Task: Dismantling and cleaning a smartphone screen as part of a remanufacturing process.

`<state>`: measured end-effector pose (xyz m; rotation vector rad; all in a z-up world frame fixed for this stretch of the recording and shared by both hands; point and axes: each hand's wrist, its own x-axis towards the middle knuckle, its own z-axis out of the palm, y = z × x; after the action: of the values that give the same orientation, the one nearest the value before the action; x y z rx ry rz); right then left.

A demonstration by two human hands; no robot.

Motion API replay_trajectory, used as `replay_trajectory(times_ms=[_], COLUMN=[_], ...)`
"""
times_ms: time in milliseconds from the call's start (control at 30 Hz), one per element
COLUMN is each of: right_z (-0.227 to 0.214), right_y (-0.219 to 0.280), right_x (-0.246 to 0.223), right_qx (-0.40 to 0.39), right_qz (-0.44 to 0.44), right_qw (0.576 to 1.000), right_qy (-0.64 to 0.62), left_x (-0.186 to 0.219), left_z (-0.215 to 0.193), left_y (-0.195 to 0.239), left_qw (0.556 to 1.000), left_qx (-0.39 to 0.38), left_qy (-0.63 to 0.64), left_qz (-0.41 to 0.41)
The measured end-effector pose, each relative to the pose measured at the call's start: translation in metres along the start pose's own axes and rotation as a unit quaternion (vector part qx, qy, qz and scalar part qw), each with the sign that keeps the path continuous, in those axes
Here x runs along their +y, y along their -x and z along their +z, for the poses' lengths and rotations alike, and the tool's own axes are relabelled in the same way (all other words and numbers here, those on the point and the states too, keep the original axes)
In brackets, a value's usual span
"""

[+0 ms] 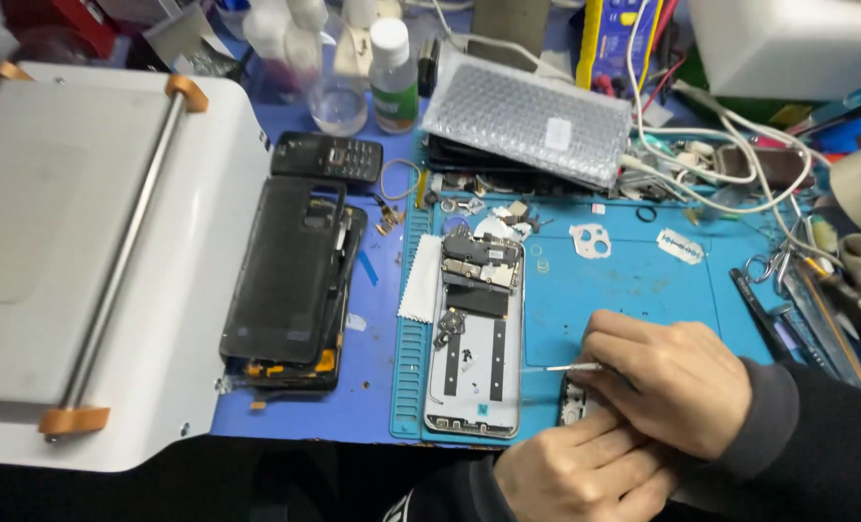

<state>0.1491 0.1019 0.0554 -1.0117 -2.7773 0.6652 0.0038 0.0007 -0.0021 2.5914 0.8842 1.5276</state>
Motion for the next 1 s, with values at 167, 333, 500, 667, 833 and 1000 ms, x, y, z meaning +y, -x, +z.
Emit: replay_trajectory(times_ms=[167,333,500,667,833,1000], right_z=[0.005,0.008,0.004,0.003,0.003,0.003], right_y=[0.006,0.007,0.001,-0.004,-0.008,-0.005], right_x=[0.010,0.015,0.016,0.015,0.017,0.033], right_qx=[-0.041,-0.012,-0.060,-0.068,-0.127,-0.137], right_qz=[-0.092,-0.243,-0.332,-0.327,-0.266,-0.203], right_qw=[0.989,0.930,0.881,0.882,0.907,0.935], right_qy=[0.106,0.277,0.331,0.334,0.302,0.256], left_x=[0.002,0.002,0.003,0.005,0.006,0.005], left_z=[0.023,0.022,0.024,0.020,0.010,-0.009], left_y=[0.028,0.029,0.030,0.025,0.013,-0.013], left_qw=[0.999,0.999,0.998,0.999,0.998,0.999], left_qx=[-0.041,-0.046,-0.063,-0.048,-0.062,-0.032], left_qy=[0.002,0.011,-0.001,-0.005,-0.001,-0.001], left_qz=[-0.007,-0.008,-0.006,-0.007,-0.012,0.006])
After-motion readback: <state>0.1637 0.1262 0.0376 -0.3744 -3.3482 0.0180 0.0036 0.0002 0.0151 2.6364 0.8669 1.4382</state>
